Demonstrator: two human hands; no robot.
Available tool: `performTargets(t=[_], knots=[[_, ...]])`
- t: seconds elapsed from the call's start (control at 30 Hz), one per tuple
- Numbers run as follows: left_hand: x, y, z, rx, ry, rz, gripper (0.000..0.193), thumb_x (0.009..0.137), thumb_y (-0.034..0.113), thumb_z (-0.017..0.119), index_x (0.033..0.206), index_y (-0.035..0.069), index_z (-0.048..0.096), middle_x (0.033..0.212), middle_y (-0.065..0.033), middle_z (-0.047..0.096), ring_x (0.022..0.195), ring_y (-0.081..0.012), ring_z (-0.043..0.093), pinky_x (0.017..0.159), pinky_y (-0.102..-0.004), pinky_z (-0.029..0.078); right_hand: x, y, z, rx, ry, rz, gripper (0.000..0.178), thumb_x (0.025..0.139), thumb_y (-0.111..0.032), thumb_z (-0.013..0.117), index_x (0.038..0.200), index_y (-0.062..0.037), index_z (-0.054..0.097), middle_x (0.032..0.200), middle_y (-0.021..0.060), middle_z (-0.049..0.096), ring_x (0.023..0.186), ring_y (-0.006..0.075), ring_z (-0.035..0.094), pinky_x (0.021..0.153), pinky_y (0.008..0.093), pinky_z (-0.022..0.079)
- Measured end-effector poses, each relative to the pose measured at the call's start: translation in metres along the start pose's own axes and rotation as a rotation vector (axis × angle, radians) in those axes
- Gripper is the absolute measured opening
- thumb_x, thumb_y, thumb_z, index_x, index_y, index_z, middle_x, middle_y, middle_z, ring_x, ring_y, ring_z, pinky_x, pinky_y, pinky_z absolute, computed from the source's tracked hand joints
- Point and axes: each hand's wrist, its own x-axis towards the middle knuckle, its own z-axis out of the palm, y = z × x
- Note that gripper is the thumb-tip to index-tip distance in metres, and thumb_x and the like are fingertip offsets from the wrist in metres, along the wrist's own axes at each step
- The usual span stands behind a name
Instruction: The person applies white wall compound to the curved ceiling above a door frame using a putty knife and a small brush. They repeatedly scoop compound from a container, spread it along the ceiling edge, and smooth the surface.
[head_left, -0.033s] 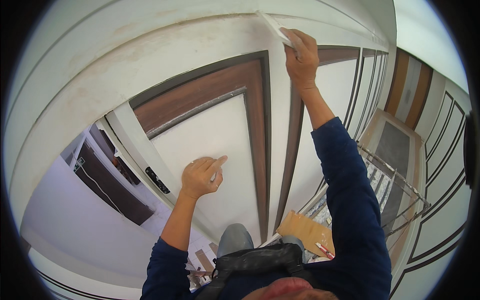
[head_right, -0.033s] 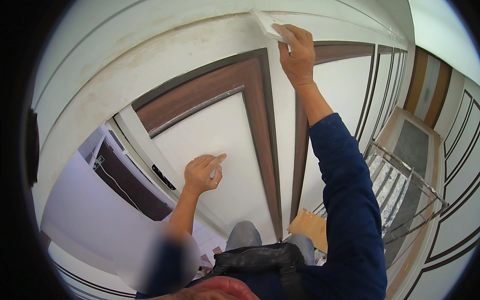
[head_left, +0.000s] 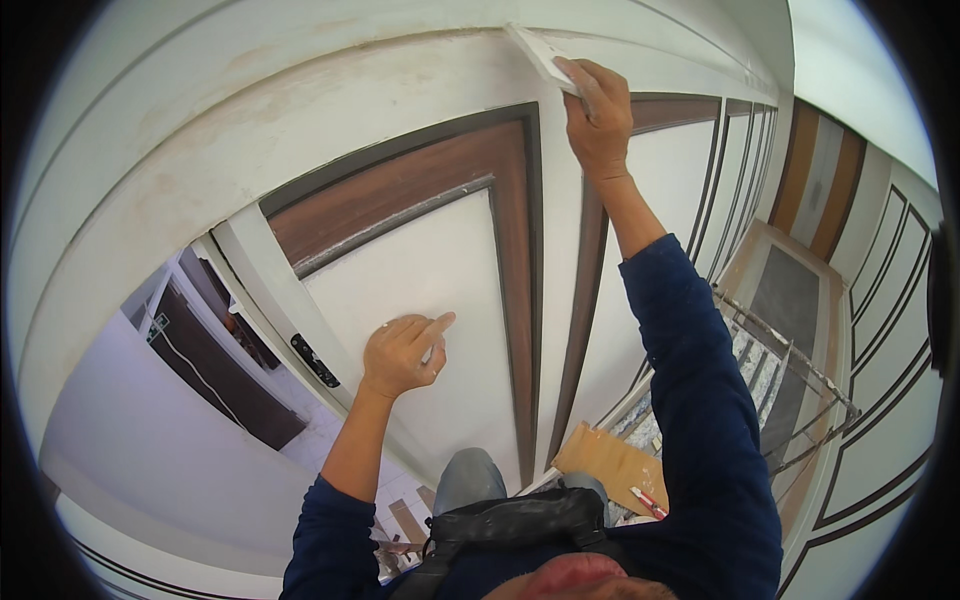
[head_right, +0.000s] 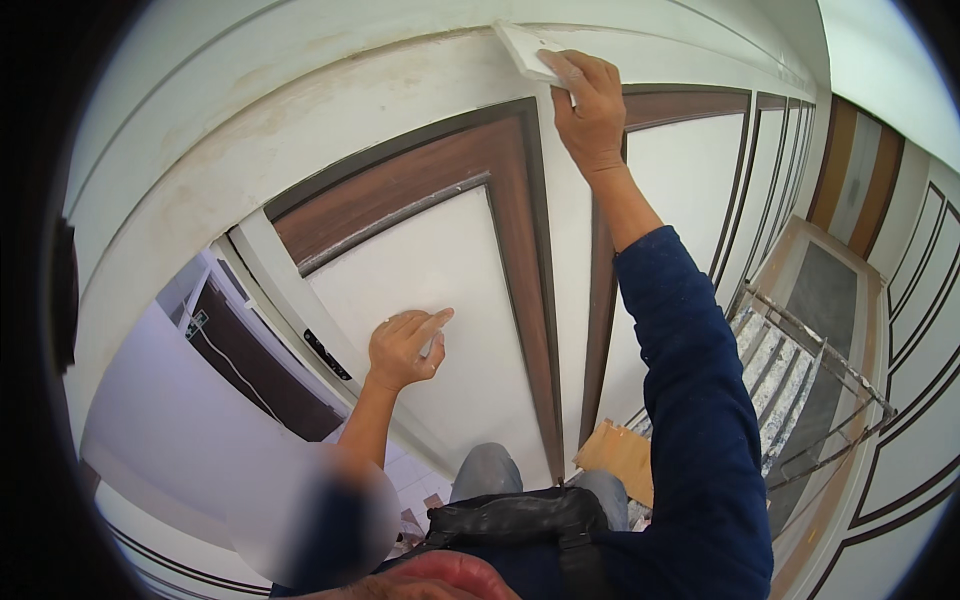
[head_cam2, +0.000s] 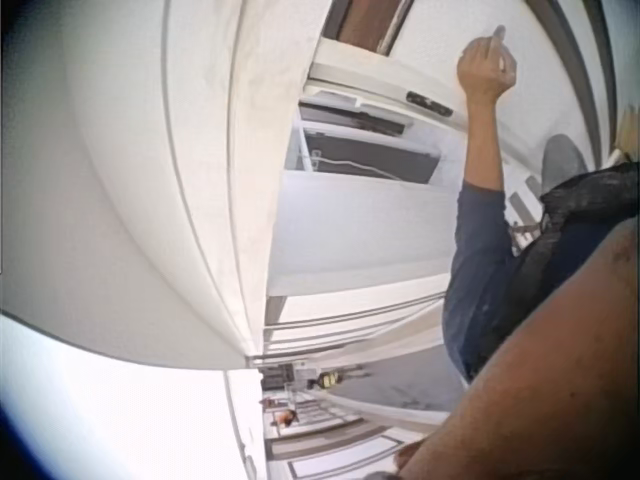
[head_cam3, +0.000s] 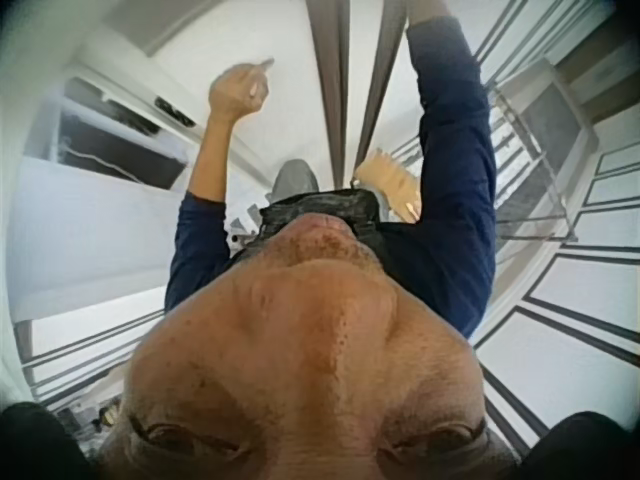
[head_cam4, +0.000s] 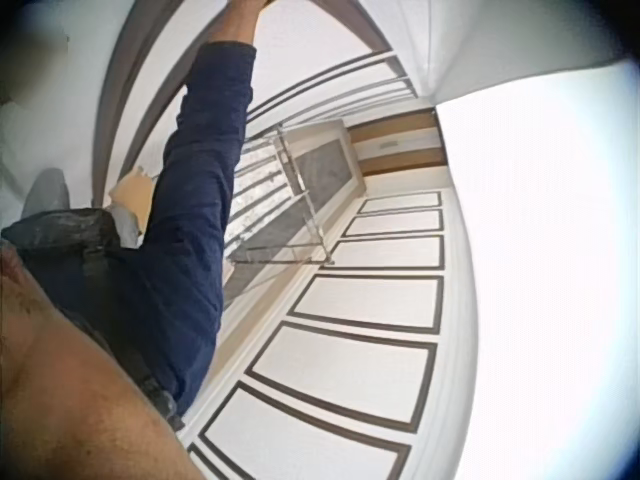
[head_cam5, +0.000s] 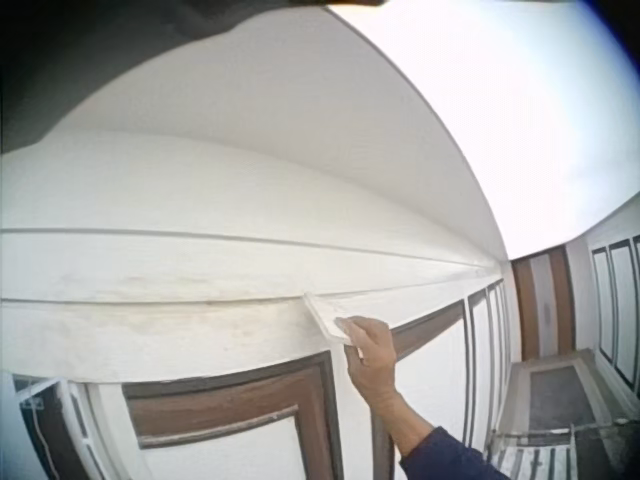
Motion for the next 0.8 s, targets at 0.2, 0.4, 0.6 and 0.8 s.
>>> performTargets(t=[0.2,0.4,0.6,0.8], knots=[[-0.001,0.002,-0.001,-0.003,-0.008,-0.031,0.039,0.073,0.007,0.069,0.111,0.012,0.078,0.086,-0.0027,0.074,0.081,-0.0193,0.071,0.072,-0.0321,0.058,0.001,-0.02,0.027,0.046,0.006,-0.062,0.055,0.074,0.008,0.068,0.12,-0.0206,0.074,0.112,0.002,0.067,0.105,0.0278,0.061,0.089,0.0381,0.054],[0.0,0.002,-0.003,-0.007,-0.015,-0.033,0.038,0.073,0.008,0.069,0.109,0.013,0.078,0.086,-0.0022,0.074,0.081,-0.0186,0.071,0.072,-0.032,0.058,-0.006,-0.022,0.035,-0.035,-0.022,-0.106,0.056,0.073,0.007,0.068,0.12,-0.0216,0.074,0.112,0.0018,0.066,0.105,0.0278,0.062,0.088,0.0392,0.056],[0.001,0.001,0.0,-0.019,0.023,-0.014,0.038,0.072,0.009,0.07,0.109,0.013,0.078,0.084,-0.0016,0.073,0.082,-0.0177,0.071,0.072,-0.032,0.057,0.029,-0.003,0.013,-0.095,-0.141,-0.266,0.051,0.077,0.004,0.069,0.121,-0.0203,0.072,0.112,0.0043,0.067,0.104,0.0281,0.064,0.088,0.0395,0.057],[-0.001,0.001,-0.001,0.007,0.006,-0.015,0.038,0.072,0.007,0.07,0.109,0.014,0.078,0.083,-0.001,0.071,0.08,-0.0174,0.069,0.071,-0.0318,0.057,0.098,-0.019,-0.006,-0.179,-0.481,-0.29,0.029,0.094,-0.007,0.067,0.121,-0.0152,0.07,0.113,0.0041,0.07,0.108,0.028,0.064,0.091,0.0394,0.054]])
